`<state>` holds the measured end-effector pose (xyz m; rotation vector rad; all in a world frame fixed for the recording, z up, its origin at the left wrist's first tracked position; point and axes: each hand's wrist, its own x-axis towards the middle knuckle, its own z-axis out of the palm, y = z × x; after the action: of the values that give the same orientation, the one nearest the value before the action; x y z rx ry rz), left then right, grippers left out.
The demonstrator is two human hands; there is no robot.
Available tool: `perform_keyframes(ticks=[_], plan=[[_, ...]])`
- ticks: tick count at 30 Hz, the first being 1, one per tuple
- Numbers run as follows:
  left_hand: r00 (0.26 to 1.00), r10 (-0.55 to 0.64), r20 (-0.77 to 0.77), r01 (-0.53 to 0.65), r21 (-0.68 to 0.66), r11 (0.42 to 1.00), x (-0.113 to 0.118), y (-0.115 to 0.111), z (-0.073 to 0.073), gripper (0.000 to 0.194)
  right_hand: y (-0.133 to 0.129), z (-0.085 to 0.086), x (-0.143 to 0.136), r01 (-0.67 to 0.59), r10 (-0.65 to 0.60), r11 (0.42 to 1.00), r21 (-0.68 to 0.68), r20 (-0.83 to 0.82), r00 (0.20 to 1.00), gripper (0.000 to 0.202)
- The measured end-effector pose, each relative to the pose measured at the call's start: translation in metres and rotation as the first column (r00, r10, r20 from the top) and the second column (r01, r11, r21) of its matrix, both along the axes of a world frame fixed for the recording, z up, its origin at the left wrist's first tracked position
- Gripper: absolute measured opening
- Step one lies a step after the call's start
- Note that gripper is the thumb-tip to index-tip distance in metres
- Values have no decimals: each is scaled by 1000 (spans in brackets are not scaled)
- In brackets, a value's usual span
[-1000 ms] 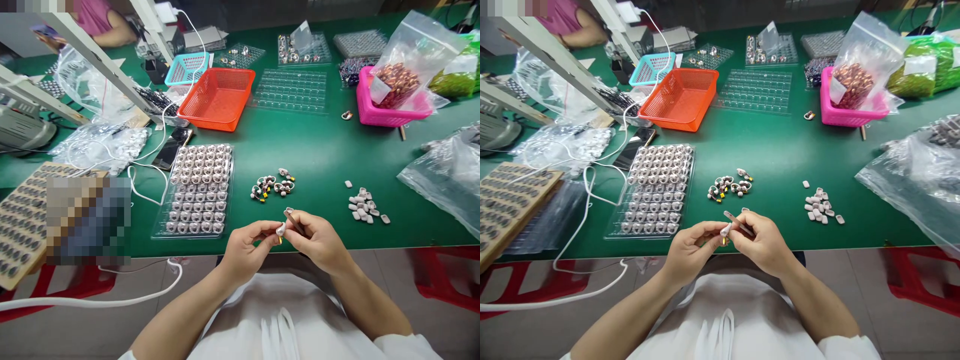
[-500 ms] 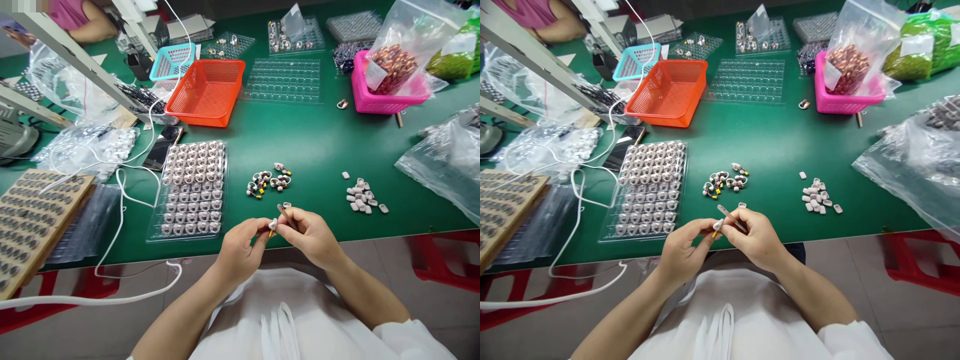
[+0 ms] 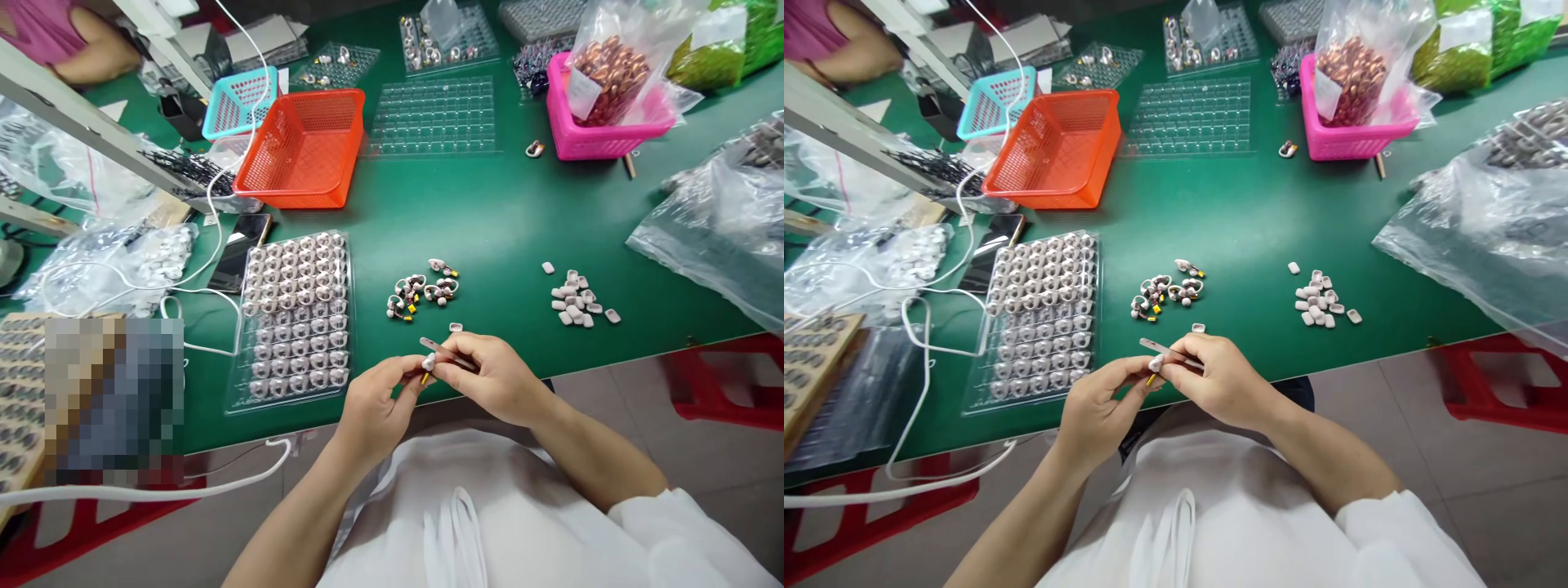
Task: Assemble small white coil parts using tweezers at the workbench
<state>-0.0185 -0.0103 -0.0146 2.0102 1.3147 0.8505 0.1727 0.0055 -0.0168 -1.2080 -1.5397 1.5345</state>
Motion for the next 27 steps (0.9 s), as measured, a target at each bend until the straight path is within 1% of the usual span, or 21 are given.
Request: perform_keyframes(ticks=[5,10,13,17,23,27], plan=[[996,29,79,-21,-90,996,0,-1,1,16,3,2,2,-41,41,999,9,45,998,14],[988,84,132,-55,-205,977,0,-3,-1,16,2,1,1,-37,36,999,29,39,999,14],[981,106,163,-63,-248,967,-1,-4,-1,15,2,1,1,-33,32,999,33,28,999,15],[975,105,198,-50,-268,962,0,-4,-2,15,3,2,2,-44,44,999,3,16,999,12],[977,90,196,-42,-235,971,2,-7,-4,17,6,0,1,-80,79,994,-68,-25,997,15],[977,105,185,-60,-231,971,1,-8,-5,17,7,-1,0,-92,92,994,-64,-2,996,15]])
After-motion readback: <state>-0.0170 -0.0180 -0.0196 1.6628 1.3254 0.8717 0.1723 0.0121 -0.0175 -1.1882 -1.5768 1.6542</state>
